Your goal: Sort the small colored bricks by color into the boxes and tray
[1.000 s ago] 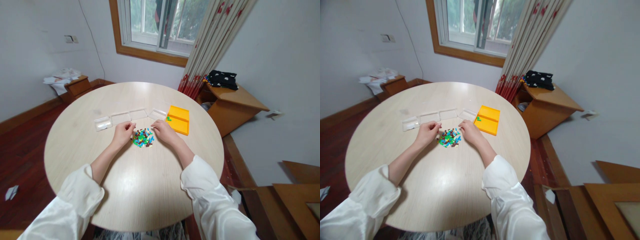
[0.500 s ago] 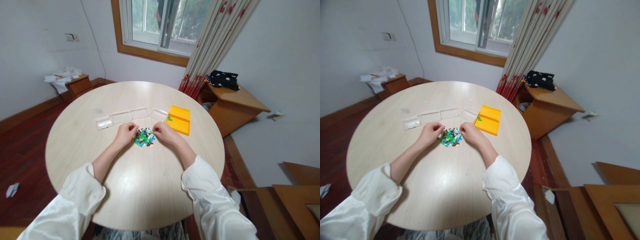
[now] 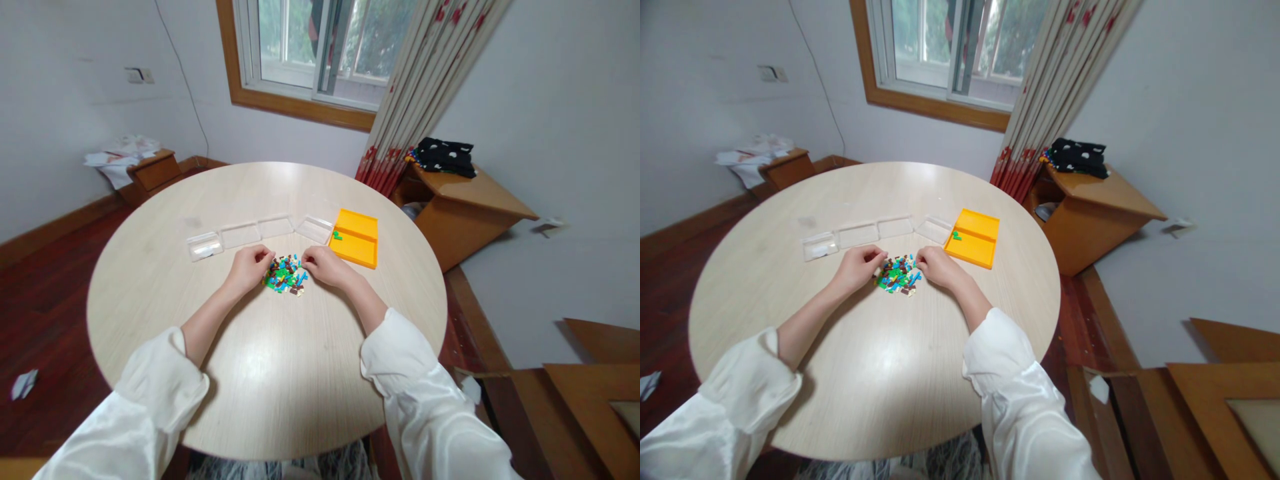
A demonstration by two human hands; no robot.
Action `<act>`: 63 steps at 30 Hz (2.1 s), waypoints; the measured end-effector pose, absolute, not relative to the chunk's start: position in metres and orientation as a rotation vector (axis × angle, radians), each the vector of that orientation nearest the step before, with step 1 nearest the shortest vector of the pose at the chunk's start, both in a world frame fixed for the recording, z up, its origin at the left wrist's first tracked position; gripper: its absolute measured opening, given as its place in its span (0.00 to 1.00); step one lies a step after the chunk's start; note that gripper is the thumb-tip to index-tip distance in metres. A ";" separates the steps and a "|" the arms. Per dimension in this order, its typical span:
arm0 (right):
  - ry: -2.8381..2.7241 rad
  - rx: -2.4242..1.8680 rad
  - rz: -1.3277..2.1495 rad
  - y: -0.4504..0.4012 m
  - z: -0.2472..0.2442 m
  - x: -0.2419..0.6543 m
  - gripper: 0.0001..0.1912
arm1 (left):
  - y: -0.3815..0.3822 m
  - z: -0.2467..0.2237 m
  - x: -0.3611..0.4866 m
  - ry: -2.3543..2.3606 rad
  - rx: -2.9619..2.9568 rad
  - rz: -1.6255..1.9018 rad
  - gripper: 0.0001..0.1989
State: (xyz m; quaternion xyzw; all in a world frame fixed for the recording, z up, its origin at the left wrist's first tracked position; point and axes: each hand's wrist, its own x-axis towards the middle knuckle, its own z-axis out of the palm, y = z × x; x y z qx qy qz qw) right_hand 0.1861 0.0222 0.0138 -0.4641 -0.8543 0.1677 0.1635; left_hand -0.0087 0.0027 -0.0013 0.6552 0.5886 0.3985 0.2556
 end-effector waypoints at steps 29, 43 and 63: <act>-2.421 -1.322 0.495 0.022 0.013 0.189 0.06 | 0.002 -0.002 -0.008 1.565 1.756 1.110 0.14; -2.393 -1.350 0.552 0.024 0.010 0.188 0.06 | 0.000 0.000 -0.007 1.566 1.756 1.101 0.13; -1.859 -0.907 0.847 0.013 0.003 0.162 0.03 | -0.002 0.004 0.000 1.173 1.487 1.182 0.14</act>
